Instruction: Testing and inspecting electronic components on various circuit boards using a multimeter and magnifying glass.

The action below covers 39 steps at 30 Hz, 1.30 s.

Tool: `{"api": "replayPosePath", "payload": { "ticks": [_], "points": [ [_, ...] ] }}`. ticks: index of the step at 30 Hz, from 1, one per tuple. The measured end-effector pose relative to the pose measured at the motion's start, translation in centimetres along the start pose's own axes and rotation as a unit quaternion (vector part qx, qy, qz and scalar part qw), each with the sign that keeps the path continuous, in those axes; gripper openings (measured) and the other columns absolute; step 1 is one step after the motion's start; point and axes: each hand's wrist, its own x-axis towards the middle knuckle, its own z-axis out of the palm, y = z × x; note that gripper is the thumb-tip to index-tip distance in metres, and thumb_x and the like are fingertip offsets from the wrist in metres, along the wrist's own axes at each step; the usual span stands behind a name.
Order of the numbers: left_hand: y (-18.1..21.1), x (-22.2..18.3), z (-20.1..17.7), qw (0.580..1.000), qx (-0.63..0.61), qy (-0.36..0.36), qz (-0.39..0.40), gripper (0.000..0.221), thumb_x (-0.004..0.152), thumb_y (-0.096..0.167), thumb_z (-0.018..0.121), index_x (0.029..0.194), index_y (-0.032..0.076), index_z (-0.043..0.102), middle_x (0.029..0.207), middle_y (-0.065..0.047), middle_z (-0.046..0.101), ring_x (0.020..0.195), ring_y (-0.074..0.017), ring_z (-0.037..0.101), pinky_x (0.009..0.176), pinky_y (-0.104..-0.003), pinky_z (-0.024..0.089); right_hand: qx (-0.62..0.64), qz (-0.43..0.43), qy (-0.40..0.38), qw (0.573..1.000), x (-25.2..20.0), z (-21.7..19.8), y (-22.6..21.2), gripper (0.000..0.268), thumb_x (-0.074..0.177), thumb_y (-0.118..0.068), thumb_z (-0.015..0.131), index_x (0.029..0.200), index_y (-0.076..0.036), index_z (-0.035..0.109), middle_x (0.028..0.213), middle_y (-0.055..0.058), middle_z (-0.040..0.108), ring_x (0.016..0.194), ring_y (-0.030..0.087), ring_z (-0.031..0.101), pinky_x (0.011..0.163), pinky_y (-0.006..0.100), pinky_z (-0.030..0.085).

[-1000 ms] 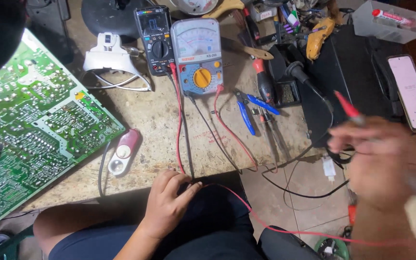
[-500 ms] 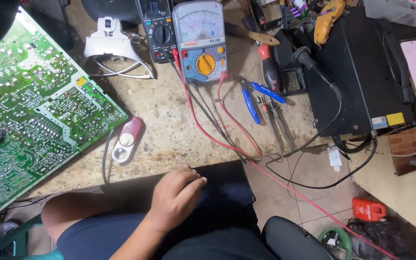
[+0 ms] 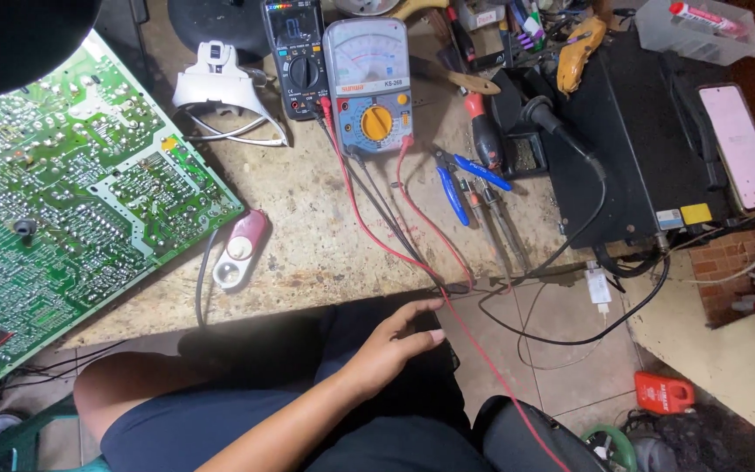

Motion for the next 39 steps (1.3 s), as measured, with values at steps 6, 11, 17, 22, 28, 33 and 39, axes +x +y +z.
{"api": "replayPosePath", "payload": {
  "ticks": [6, 11, 17, 22, 28, 33, 39],
  "points": [
    [-2.2, 1.1, 1.1, 0.997, -0.054, 0.056, -0.014, 0.065, 0.084, 0.031, 0.073, 0.142, 0.010, 0.055, 0.153, -0.008, 0.057, 0.146, -0.0189, 0.048, 0.120, -0.033, 0.036, 0.129, 0.126, 0.451, 0.874, 5.3, -22.0, -48.5, 0.056, 0.075, -0.056, 0.088, 0.129, -0.052, 0.071, 0.125, -0.024, 0.081, 0.108, 0.002, 0.076, 0.086, 0.033, 0.062],
    [-2.5, 1.7, 1.8, 0.991, -0.109, 0.071, 0.027, 0.048, 0.087, 0.022, 0.072, 0.131, 0.006, 0.061, 0.144, -0.009, 0.065, 0.139, -0.0176, 0.056, 0.116, -0.032, 0.043, -0.052, -0.094, 0.422, 0.900, 14.8, -24.3, -48.3, 0.079, 0.077, 0.001, 0.058, 0.148, -0.033, 0.055, 0.132, 0.000, 0.061, 0.112, 0.027, 0.059, 0.082, 0.044, 0.049],
    [-1.5, 1.1, 0.4, 0.976, -0.204, 0.037, 0.063, 0.045, 0.091, 0.007, 0.060, 0.135, -0.002, 0.061, 0.134, -0.016, 0.069, 0.127, -0.0241, 0.065, 0.112, -0.035, 0.049, -0.037, 0.001, 0.692, 0.721, 17.5, -29.9, -49.8, 0.049, 0.094, -0.026, 0.066, 0.141, -0.014, 0.058, 0.118, 0.003, 0.062, 0.100, 0.024, 0.066, 0.068, 0.037, 0.056],
    [-3.6, 1.6, 0.3, 0.990, -0.110, 0.063, 0.058, 0.039, 0.093, 0.009, 0.062, 0.132, 0.006, 0.065, 0.122, -0.008, 0.072, 0.118, -0.0136, 0.066, 0.108, -0.028, 0.049, -0.071, 0.006, 0.746, 0.663, 19.1, -31.6, -49.3, 0.021, 0.092, -0.019, 0.069, 0.113, -0.016, 0.071, 0.098, 0.002, 0.064, 0.083, 0.025, 0.067, 0.064, 0.039, 0.053],
    [0.7, -2.1, 1.3, 0.953, 0.167, 0.140, 0.211, 0.038, 0.091, 0.021, 0.066, 0.127, 0.010, 0.065, 0.118, -0.008, 0.070, 0.108, -0.0201, 0.067, 0.096, -0.033, 0.052, 0.161, -0.010, 0.689, 0.706, 17.4, -32.8, -51.4, 0.009, 0.088, -0.025, 0.070, 0.090, -0.017, 0.068, 0.079, -0.003, 0.071, 0.075, 0.017, 0.066, 0.069, 0.032, 0.051],
    [1.4, -2.7, 1.4, 0.922, 0.212, 0.112, 0.305, 0.014, 0.100, 0.023, 0.064, 0.099, 0.010, 0.058, 0.105, -0.009, 0.064, 0.097, -0.0247, 0.063, 0.088, -0.037, 0.050, 0.480, -0.097, 0.505, 0.710, 17.1, -34.4, -52.2, 0.009, 0.089, -0.013, 0.077, 0.092, -0.006, 0.072, 0.068, 0.006, 0.067, 0.057, 0.014, 0.065, 0.051, 0.028, 0.056],
    [2.5, -3.8, 0.2, 0.986, 0.000, 0.021, 0.168, 0.025, 0.105, 0.027, 0.061, 0.106, 0.006, 0.074, 0.101, 0.003, 0.072, 0.096, -0.0044, 0.061, 0.088, -0.024, 0.052, 0.373, -0.208, 0.549, 0.719, 16.4, -32.3, -51.3, 0.027, 0.090, -0.028, 0.071, 0.107, -0.010, 0.082, 0.120, 0.005, 0.070, 0.118, 0.016, 0.067, 0.090, 0.031, 0.058]
  ]
}}
